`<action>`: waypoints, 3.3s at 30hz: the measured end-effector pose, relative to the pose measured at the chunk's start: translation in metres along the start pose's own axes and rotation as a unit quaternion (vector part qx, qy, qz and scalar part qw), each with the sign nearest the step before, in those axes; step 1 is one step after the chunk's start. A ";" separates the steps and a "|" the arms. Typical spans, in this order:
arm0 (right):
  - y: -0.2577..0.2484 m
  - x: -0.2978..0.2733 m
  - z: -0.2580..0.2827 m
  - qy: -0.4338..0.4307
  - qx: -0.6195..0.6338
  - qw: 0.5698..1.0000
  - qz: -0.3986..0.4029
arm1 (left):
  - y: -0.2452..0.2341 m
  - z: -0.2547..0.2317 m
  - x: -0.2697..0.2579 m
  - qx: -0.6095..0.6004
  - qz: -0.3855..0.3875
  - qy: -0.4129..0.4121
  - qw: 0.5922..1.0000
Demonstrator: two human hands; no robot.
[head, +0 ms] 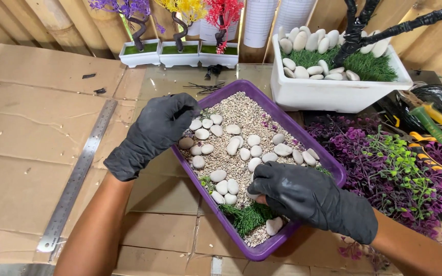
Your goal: The person arranges white stones and green moss around the base of a black artificial tree in a white rectangular pot. They pick up stones from a purple tray filled with pebbles and carefully place them into the pot to create a decorative pattern.
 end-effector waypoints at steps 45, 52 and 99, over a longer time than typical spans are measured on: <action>0.035 -0.003 0.058 -0.196 -0.917 0.344 -0.047 | 0.119 -0.067 -0.058 -0.048 0.162 0.247 0.954; 0.028 -0.015 0.067 -0.185 -0.914 0.352 -0.085 | 0.101 -0.073 -0.051 -0.001 0.113 0.222 0.969; -0.093 -0.080 0.369 -0.360 -0.740 0.341 -0.455 | 0.122 -0.094 0.136 0.048 -0.094 0.152 0.983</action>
Point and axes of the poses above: each hand's wrist, its own x-axis towards the middle knuckle, its own y-axis out of the palm, z = x × y, the point moved 6 cm from there along x, towards the middle knuckle, and after that the axes turned 5 degrees about -z, right-handed, at the moved point
